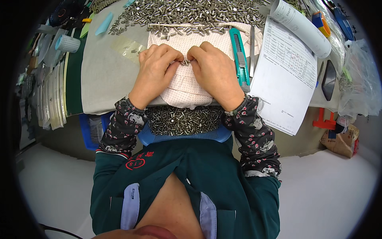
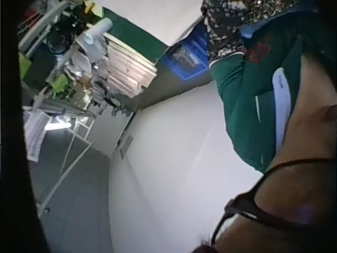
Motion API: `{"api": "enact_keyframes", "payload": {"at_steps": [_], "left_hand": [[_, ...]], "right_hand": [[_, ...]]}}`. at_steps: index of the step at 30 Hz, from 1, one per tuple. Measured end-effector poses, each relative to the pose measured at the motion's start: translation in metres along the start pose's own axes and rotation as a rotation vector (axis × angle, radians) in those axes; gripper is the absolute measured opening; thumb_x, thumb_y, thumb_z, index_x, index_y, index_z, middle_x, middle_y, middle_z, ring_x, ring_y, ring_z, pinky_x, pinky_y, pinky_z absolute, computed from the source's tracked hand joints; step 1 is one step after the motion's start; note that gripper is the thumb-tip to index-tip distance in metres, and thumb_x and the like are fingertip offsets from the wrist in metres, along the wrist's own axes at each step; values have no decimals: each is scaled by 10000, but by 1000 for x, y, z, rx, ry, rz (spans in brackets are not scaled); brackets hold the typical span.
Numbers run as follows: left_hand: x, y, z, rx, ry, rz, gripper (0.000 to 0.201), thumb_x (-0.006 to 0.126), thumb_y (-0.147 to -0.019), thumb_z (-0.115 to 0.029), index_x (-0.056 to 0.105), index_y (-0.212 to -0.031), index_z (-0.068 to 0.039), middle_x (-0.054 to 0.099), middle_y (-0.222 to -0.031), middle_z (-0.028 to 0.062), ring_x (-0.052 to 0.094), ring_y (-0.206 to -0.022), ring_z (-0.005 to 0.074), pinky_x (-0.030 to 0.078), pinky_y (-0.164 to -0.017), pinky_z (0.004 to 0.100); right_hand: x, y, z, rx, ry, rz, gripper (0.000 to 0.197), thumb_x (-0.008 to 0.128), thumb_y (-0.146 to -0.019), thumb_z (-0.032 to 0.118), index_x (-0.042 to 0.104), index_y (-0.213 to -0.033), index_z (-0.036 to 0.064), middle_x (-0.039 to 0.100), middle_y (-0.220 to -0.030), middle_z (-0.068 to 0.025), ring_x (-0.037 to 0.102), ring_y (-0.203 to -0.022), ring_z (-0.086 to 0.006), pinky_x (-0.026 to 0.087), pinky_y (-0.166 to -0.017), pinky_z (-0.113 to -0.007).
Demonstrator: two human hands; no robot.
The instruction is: The person picks small metal components from a pile by hand and sorts them onto a table and into a plastic tray.
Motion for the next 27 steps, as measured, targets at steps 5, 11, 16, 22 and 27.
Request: {"api": "enact_keyframes", "payload": {"at_steps": [5,11,16,22,27], "left_hand": [[3,-2,-1,-11,-35,-17,139,639,-831,-80,652,-961,-128,586,-920,7,537,-957,213,331,-909,383],[-2,-1,-2,-31,-23,5,183,610,-843,-62,633,-1021,-100,618,-965,14,560,-976,211,347,-912,380],[-12,3,7,-62,103,-4,215,611,-842,-73,629,-1055,-88,629,-996,30,567,-986,220,372,-916,379],[-23,6,8,-63,10,15,170,652,-782,-102,646,-952,-105,588,-985,37,526,-1019,253,366,-917,408],[-20,7,10,-62,-21,34,105,684,-742,-108,667,-845,-102,568,-966,27,513,-1018,257,369,-912,409]], "right_hand": [[0,-1,-1,-3,-38,23,90,586,-821,48,654,-860,94,606,-839,-109,621,-793,-331,501,-673,-436],[1,-1,2,37,-172,17,131,615,-804,69,644,-929,92,613,-849,-101,628,-807,-320,505,-682,-430],[3,1,11,-56,27,22,162,686,-795,145,651,-948,105,596,-840,-74,625,-819,-287,515,-679,-407],[6,2,15,-31,88,-22,121,690,-805,161,667,-912,111,590,-833,-73,623,-812,-274,518,-671,-399],[8,1,15,-34,83,-27,106,682,-809,150,671,-908,114,589,-829,-69,623,-811,-269,518,-669,-396]]}}
Point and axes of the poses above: each hand's wrist, its own y-axis away from the middle knuckle, its own x-axis out of the palm, z = x × y, the point moved 1 cm from there along -y, towards the middle knuckle
